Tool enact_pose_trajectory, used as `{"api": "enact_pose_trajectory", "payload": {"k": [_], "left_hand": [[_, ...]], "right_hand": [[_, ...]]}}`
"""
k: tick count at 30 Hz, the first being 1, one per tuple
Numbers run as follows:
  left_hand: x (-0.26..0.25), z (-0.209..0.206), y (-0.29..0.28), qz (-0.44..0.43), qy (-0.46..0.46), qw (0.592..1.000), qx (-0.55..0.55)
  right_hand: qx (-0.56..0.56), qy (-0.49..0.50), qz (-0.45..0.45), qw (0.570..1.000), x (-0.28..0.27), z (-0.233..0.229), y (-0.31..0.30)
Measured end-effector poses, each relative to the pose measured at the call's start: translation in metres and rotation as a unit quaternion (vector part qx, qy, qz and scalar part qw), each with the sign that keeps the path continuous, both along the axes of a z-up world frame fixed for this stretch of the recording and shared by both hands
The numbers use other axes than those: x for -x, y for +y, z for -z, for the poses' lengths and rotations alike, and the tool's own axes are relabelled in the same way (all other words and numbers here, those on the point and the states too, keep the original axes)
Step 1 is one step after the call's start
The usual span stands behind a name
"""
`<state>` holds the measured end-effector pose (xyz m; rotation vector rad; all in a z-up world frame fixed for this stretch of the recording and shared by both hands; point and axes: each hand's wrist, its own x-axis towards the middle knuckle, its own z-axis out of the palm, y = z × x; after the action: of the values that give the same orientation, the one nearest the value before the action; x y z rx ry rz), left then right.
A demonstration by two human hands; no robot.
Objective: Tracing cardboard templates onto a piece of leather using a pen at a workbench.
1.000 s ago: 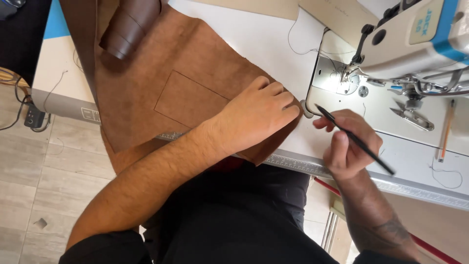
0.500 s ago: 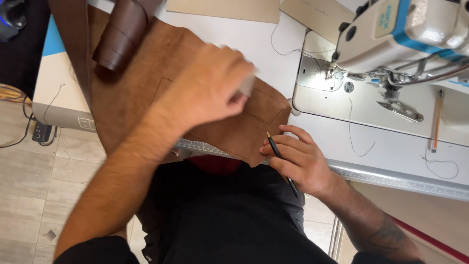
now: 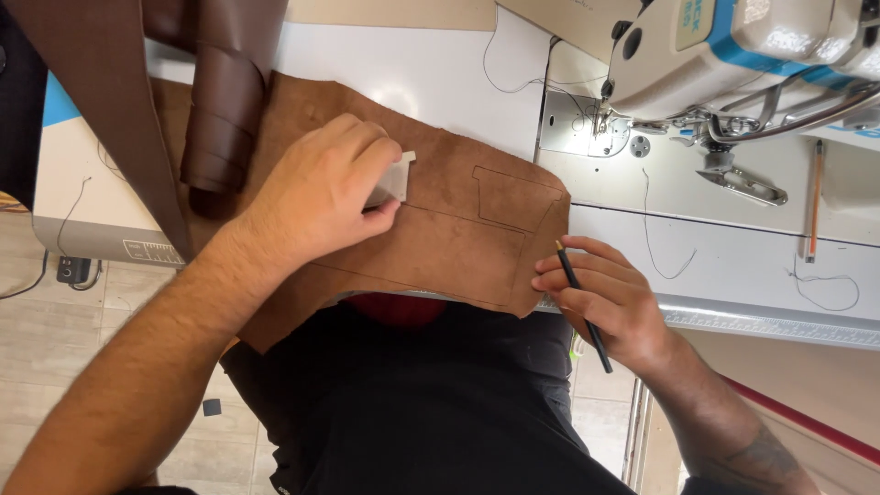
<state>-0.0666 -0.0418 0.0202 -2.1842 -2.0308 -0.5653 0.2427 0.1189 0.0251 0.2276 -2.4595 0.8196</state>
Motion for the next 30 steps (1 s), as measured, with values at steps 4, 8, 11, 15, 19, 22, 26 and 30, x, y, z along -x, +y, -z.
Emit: {"api": "enact_pose_trajectory", "payload": {"k": [4,8,11,15,19,22,26,30], "left_hand": [[-0.01,0.0,0.003,-0.019,0.034,0.999,0.013],[-0.015,-0.012,0.019,-0.011,0.018,0.995,0.093],[-0.016,-0.009,0.032,0.046,0.055,0.996,0.062],[-0.016,0.0,0.04,0.089,0.043,0.995,0.005],[-0.011,0.006,0.036,0.091,0.016,0.995,-0.034],[-0.011,0.012,0.035,0.095,-0.035,0.994,-0.046],[-0.011,0.016,0.032,0.101,-0.066,0.991,-0.062],[-0.012,0.02,0.03,0.118,-0.081,0.986,-0.084]], "right_hand": [[-0.004,0.0,0.02,1.0,-0.009,0.007,0.004],[0.004,0.004,0.061,0.998,-0.013,0.011,0.004],[0.011,0.01,0.079,0.997,-0.011,0.013,0.004],[0.02,0.023,0.082,0.996,-0.008,0.015,0.005],[0.018,0.02,0.09,0.996,-0.009,0.017,0.005],[0.022,0.019,0.087,0.996,-0.008,0.018,0.006],[0.025,0.021,0.09,0.995,-0.007,0.019,0.005],[0.02,0.028,0.089,0.995,-0.006,0.018,0.006]]}}
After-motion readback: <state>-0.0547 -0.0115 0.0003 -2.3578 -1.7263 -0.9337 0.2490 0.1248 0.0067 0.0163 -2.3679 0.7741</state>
